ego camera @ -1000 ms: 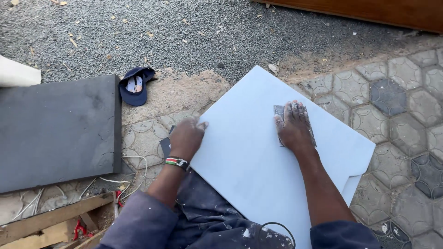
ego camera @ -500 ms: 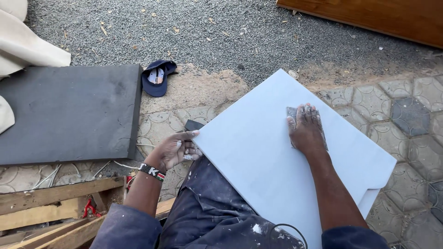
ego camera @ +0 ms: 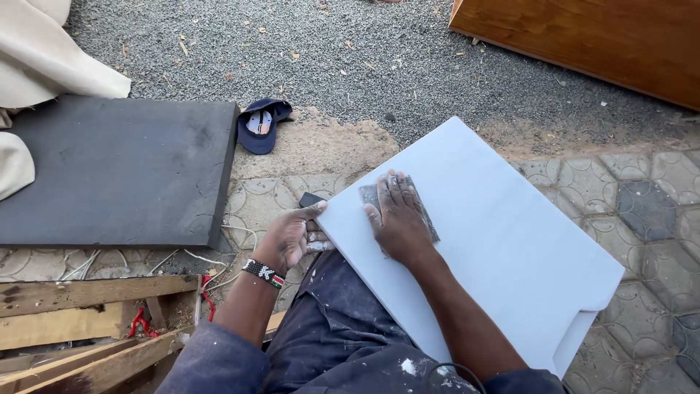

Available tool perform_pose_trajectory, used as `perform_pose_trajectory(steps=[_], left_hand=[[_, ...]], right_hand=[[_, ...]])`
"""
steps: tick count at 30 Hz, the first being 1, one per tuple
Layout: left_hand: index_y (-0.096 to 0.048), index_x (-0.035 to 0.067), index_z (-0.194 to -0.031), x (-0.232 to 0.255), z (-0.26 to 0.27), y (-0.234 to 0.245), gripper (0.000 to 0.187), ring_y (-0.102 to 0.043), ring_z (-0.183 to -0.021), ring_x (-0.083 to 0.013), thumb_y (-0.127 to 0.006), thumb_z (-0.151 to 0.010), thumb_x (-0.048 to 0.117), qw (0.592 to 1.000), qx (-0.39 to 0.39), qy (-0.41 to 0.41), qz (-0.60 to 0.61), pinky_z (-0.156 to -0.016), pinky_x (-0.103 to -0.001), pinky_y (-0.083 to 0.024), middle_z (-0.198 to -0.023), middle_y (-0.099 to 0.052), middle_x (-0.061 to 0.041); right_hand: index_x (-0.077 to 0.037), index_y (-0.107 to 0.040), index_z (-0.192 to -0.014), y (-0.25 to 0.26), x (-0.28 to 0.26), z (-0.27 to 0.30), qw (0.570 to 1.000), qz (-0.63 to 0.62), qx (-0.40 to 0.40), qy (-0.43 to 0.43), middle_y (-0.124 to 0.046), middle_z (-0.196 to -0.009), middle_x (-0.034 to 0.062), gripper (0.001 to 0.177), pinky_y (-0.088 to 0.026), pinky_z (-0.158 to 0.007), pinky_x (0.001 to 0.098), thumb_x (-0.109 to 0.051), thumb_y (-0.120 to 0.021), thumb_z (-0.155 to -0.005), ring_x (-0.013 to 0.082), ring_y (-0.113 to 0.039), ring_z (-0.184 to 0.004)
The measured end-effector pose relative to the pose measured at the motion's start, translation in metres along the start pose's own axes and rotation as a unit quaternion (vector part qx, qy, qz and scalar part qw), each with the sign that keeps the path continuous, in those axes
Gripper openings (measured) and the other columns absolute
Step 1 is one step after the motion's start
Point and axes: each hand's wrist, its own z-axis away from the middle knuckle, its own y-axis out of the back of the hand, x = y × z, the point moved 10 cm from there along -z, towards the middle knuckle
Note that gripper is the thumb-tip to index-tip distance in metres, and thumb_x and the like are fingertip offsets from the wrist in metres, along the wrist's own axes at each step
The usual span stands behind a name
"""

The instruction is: Sanding the surface and edges of a white furniture board using sandpaper.

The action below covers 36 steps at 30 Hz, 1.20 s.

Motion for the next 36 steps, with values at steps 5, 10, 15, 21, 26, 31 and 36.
perform_pose_trajectory(steps=[5,10,15,21,26,31,36], left_hand=[[-0.081,0.013,-0.123,0.04,-0.056,0.011,0.035,-0.086,-0.1,-0.0266,-0.092,-0.104,0.04,0.993,0.024,-0.094,0.07,-0.088,-0.042,-0.068,-0.11,-0.086,-0.005],[-0.075,0.009,-0.132,0.016,-0.035,0.013,0.041,-0.087,-0.115,-0.0309,-0.094,-0.105,0.033,0.989,0.042,-0.074,0.121,-0.105,-0.049,-0.07,-0.118,-0.083,-0.007],[-0.078,0.005,-0.126,-0.003,0.024,0.01,0.05,-0.09,-0.097,-0.0283,-0.091,-0.104,0.048,0.995,0.086,-0.058,-0.001,-0.082,-0.039,-0.072,-0.107,-0.088,-0.012],[-0.082,0.001,-0.132,0.005,0.036,-0.024,0.052,-0.091,-0.098,-0.0369,-0.106,-0.09,0.022,0.982,0.066,-0.156,0.087,-0.083,-0.049,-0.075,-0.113,-0.09,-0.022],[-0.074,0.003,-0.137,0.025,0.026,0.118,0.061,-0.084,-0.098,-0.0381,-0.103,-0.085,0.015,0.928,0.23,-0.237,0.17,-0.085,-0.058,-0.069,-0.119,-0.084,-0.018],[-0.071,0.0,-0.145,0.022,0.054,0.078,0.056,-0.074,-0.116,-0.0285,-0.089,-0.095,0.015,0.943,0.214,-0.215,0.141,-0.105,-0.049,-0.059,-0.134,-0.077,-0.018],[-0.063,0.005,-0.165,0.008,-0.001,-0.037,0.067,-0.069,-0.152,-0.0343,-0.084,-0.103,0.019,0.939,-0.022,-0.128,0.317,-0.132,-0.057,-0.055,-0.164,-0.072,-0.015]], right_hand=[[-0.003,-0.031,-0.189,-0.014,-0.007,-0.043,0.999,-0.029,0.022,0.002,-0.022,-0.2,0.0241,0.084,-0.007,-0.152,0.0534,-0.06,-0.035,-0.126,0.04,-0.012,-0.187],[-0.005,-0.033,-0.189,-0.023,-0.018,-0.042,0.999,-0.032,0.01,0.001,-0.025,-0.198,0.0235,0.084,-0.007,-0.152,0.0527,-0.061,-0.034,-0.126,0.0383,-0.013,-0.187],[-0.01,-0.043,-0.186,-0.035,-0.038,-0.033,0.997,-0.046,-0.008,0.066,-0.04,-0.192,0.0182,0.087,-0.01,-0.152,0.051,-0.067,-0.046,-0.12,0.0343,-0.028,-0.184],[0.0,-0.044,-0.184,-0.017,-0.048,-0.033,0.743,-0.648,0.041,0.161,-0.053,-0.184,0.0311,0.07,-0.049,-0.136,0.0519,-0.003,-0.063,-0.116,0.0396,-0.046,-0.174],[0.003,-0.062,-0.167,0.006,0.016,-0.023,0.709,-0.675,0.19,0.078,-0.082,-0.144,0.0248,0.051,-0.061,-0.125,0.0375,-0.007,-0.065,-0.117,0.026,-0.076,-0.142],[0.004,-0.063,-0.167,0.008,0.005,-0.019,0.767,-0.596,0.209,0.109,-0.083,-0.138,0.0265,0.052,-0.062,-0.122,0.0392,-0.002,-0.067,-0.116,0.0271,-0.078,-0.138],[-0.01,-0.067,-0.17,0.008,-0.017,-0.006,0.877,-0.423,0.203,0.107,-0.088,-0.141,0.0134,0.058,-0.057,-0.128,0.0435,-0.016,-0.077,-0.113,0.0278,-0.078,-0.146]])
